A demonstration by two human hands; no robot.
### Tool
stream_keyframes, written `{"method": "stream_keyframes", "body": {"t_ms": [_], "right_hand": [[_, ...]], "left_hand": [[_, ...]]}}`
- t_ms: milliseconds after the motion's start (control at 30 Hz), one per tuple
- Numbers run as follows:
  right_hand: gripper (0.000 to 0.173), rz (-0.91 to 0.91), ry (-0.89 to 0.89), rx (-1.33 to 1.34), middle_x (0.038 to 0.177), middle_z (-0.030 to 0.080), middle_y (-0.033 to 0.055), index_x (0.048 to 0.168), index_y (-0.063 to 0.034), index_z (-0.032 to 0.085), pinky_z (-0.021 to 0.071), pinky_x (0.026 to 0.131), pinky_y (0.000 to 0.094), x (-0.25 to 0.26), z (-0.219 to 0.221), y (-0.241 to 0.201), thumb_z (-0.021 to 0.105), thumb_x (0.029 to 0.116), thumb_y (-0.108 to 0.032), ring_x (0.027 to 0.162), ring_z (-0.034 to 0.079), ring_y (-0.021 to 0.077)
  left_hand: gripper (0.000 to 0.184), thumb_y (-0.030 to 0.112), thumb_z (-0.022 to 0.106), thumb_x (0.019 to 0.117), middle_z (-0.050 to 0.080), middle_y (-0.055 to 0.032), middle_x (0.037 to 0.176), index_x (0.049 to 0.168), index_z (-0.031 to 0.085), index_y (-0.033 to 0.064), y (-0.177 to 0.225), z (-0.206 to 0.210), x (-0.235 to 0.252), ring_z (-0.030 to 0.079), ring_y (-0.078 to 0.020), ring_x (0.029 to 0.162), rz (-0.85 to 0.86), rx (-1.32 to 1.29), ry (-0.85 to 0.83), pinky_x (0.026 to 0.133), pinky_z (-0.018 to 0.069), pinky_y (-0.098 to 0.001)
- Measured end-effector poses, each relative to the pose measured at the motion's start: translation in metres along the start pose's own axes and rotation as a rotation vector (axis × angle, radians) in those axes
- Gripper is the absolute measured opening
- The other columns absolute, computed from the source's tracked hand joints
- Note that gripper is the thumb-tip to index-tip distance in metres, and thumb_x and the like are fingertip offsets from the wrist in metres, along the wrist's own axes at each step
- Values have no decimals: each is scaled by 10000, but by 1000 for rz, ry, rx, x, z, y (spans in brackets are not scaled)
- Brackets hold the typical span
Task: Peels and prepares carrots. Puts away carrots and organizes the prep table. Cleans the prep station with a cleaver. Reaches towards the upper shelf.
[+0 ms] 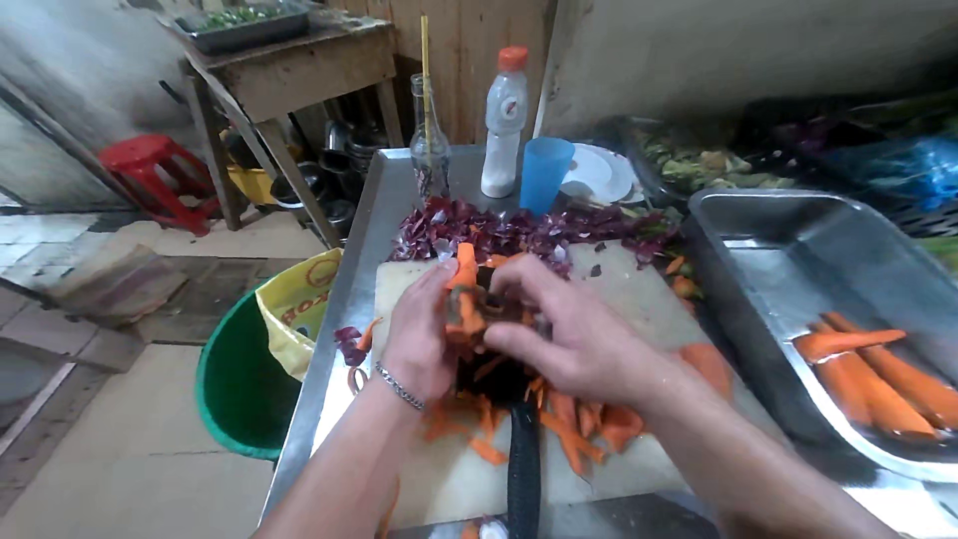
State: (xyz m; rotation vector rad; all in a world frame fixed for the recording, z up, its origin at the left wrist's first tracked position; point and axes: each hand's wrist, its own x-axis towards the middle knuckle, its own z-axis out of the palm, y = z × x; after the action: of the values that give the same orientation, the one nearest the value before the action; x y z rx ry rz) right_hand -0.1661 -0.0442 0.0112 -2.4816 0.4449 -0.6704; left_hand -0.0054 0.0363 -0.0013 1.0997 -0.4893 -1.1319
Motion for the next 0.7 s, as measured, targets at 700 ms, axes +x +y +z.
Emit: {"method": "stream_keyframes", "body": {"t_ms": [700], "right_hand": [[311, 416, 77, -207, 796, 650, 73, 1290, -122, 519, 554, 613, 478, 13, -28, 41, 520, 1079, -350, 675, 661, 248]], "left_hand": [[424, 377, 271, 1124, 584, -61, 761, 1333, 522, 107, -1, 3, -9, 538, -90, 479, -66, 88, -348, 441, 514, -224]]}}
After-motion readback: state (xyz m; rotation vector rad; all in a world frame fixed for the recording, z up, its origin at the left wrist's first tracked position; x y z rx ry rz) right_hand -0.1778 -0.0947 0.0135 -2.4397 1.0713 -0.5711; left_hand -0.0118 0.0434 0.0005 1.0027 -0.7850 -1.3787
